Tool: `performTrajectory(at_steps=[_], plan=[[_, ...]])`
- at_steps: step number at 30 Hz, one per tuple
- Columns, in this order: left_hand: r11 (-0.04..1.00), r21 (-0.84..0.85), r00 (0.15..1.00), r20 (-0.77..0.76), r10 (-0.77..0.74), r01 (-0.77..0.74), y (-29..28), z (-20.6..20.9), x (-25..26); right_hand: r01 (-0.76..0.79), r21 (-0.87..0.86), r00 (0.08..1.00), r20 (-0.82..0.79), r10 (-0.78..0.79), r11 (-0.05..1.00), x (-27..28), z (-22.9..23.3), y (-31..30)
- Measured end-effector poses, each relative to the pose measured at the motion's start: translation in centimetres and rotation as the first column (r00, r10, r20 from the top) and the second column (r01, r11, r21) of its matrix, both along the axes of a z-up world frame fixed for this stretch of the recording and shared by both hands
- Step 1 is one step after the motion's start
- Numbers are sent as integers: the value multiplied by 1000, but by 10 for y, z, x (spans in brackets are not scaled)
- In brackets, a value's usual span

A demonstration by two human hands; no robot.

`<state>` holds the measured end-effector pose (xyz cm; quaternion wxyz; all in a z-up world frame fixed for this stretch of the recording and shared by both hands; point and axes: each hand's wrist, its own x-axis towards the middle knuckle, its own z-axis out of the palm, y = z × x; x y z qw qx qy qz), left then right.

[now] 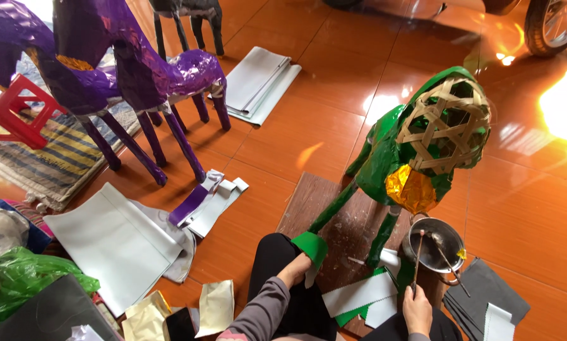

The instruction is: Decorating a bamboo horse sculpture by wrapping it with green paper strips and glue

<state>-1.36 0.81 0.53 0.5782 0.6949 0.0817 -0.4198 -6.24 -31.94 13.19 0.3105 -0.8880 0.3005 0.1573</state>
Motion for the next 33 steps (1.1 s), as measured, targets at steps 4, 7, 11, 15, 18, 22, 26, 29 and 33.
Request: performTrajectory(at_steps=[4, 7, 11, 15, 18, 22, 26, 29, 33], plan=[[952, -201, 972, -88, 218, -232, -4, 24, -8, 9, -8, 1000, -1, -9, 1000, 0, -6, -2], [730, -387, 825, -216, 522, -563, -5, 36, -11, 13, -22, 1000, 7, -13, 1000, 3, -22, -8], [754, -382, 843, -180, 507, -534, -3, 37, -10, 33, -31, 999, 8, -33, 999, 8, -42, -17], [769, -370, 852, -172, 495, -522, -2, 31, -13, 48, -30, 998, 32, -47, 998, 3, -26, -9], [785, -356, 861, -165, 481, -507, -1, 29, -11, 72, -6, 994, 79, -72, 997, 1, -20, -5], [809, -328, 873, -166, 459, -488, -1, 25, -11, 42, -9, 981, 192, -40, 999, -2, -27, -7], [832, -298, 883, -174, 435, -468, -2, 20, -14, 39, 7, 974, 223, -40, 999, -4, -21, -4], [845, -279, 889, -179, 421, -456, -1, 16, -13, 42, 38, 975, 216, -49, 998, -7, -11, 1], [859, -260, 896, -179, 406, -441, 0, 12, -14, 25, 25, 964, 263, -30, 999, -8, -22, -3]])
